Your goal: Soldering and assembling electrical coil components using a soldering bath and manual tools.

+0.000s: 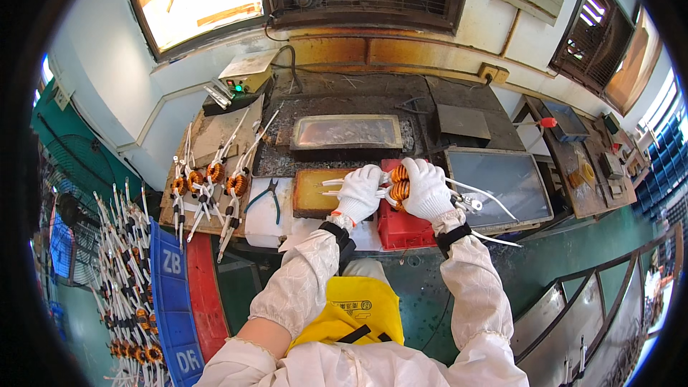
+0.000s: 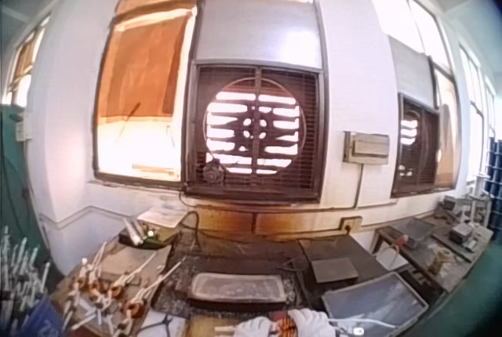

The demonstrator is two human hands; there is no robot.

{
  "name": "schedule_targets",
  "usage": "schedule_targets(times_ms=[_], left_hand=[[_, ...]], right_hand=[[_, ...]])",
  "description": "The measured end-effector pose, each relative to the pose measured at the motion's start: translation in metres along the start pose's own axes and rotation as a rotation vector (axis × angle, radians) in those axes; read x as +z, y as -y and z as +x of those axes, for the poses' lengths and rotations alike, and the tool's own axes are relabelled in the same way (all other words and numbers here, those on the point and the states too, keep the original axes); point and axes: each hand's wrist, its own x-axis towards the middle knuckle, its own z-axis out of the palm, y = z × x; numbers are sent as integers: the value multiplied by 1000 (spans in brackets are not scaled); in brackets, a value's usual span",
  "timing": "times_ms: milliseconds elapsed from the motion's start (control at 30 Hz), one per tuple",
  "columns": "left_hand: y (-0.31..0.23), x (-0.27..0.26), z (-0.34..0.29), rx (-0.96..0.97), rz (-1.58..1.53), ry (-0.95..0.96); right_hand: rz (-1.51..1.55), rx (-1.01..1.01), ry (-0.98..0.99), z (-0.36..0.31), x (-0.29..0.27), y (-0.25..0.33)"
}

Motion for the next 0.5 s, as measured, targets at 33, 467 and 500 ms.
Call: schedule_targets(times_ms=[33, 467, 500], left_hand=[[-1, 0, 0, 2, 2, -3], [0, 0, 0, 21, 10, -30], [0, 0, -1, 19, 11, -31]], right_hand=[[-3, -5, -15, 0, 1, -1], [-17, 5, 9, 1, -3, 2], [-17, 3, 9, 1, -2, 3]])
